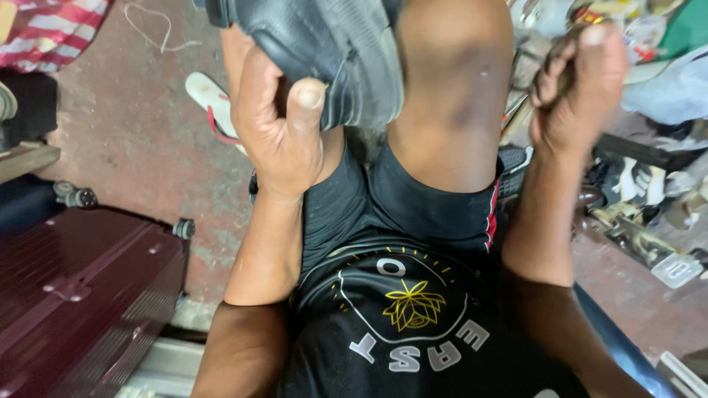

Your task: The person stitches the upper of a black shoe using a needle and thread, pulling the thread through repeatedly and trimming excess with scissors. The shoe is held in the left hand while the right hand manipulates the needle and thread.

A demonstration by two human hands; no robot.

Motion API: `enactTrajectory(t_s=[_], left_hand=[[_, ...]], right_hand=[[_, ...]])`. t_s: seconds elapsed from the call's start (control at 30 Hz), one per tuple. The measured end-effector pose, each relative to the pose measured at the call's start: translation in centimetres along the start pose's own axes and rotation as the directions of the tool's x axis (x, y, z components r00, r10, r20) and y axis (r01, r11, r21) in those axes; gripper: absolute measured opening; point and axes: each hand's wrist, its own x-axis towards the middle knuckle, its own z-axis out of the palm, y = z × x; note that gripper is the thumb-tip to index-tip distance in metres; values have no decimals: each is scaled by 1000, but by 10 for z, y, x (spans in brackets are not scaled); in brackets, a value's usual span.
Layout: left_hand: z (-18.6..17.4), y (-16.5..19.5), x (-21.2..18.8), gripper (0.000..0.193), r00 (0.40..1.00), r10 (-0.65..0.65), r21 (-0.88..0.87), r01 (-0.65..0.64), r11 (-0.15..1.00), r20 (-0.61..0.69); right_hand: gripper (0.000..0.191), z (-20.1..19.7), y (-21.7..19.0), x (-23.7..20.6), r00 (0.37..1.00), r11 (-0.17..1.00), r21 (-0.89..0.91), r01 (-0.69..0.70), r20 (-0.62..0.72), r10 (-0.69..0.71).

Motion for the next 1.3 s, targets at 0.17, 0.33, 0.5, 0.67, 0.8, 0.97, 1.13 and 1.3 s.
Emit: enactTrajectory(t_s=[0.17, 0.33, 0.5, 0.67, 0.8, 0.97, 1.13, 1.3], left_hand=[[-14, 49, 13, 43, 986, 139, 150, -152, 977, 97], [-4, 80, 19, 37, 980, 189, -100, -182, 978, 60], [-3, 81, 20, 33, 996, 59, -205, -43, 978, 72], [-4, 52, 21, 39, 981, -185, -108, 191, 976, 66], [-9, 30, 20, 46, 990, -141, 96, 140, 985, 1], [-19, 18, 30, 45, 1000, -18, 230, 23, 973, -23], [-25, 13, 42, 49, 994, -108, 341, 101, 935, 1], [-44, 11, 50, 52, 980, -194, 186, 197, 963, -37]], right_hand=[[30, 106, -83, -22, 881, 704, -541, 459, 378, -284], [40, 190, -129, -40, 854, 754, -489, 439, 487, -182], [44, 212, -120, -51, 849, 844, -322, 428, 463, -254], [41, 210, -92, -40, 831, 813, -391, 432, 523, -190], [48, 227, -82, -34, 833, 872, -310, 380, 524, -177], [42, 248, -79, -32, 784, 579, -582, 570, 597, -171], [46, 257, -61, -26, 755, 389, -656, 647, 622, -208], [31, 265, -48, -10, 839, 691, -570, 444, 535, -98]])
